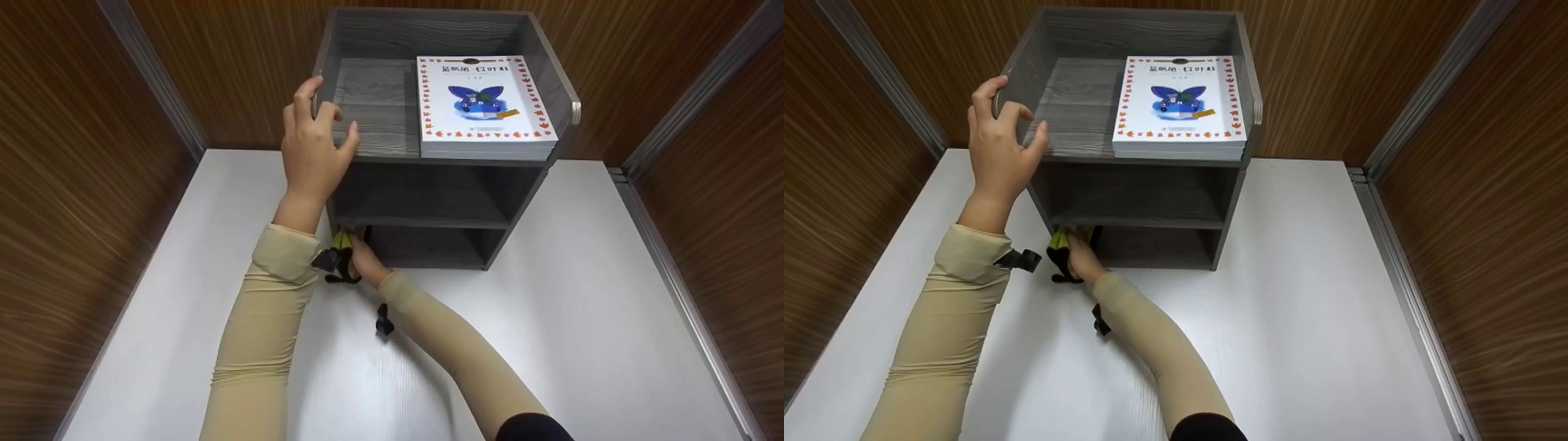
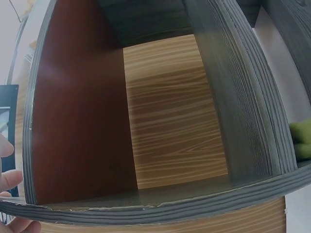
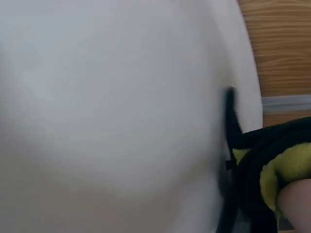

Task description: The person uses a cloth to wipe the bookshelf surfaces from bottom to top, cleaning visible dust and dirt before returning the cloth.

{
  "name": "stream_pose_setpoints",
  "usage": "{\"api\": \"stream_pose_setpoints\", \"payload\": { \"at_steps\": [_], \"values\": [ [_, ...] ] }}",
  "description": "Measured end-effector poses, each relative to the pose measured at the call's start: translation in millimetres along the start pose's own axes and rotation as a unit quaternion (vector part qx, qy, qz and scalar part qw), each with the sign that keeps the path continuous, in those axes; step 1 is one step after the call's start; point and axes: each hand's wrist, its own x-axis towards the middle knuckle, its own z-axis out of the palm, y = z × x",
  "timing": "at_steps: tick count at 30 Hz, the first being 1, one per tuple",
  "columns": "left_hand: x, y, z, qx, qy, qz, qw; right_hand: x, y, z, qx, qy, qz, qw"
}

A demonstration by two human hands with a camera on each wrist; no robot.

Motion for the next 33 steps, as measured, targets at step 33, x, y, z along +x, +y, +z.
{"api": "stream_pose_setpoints", "payload": {
  "at_steps": [33],
  "values": [
    [0.6, 0.0, 2.1, -0.005, 0.012, 0.001, 0.9999, -12.8, -2.8, 11.1, 0.016, 0.0, 0.0, 1.0]
  ]
}}
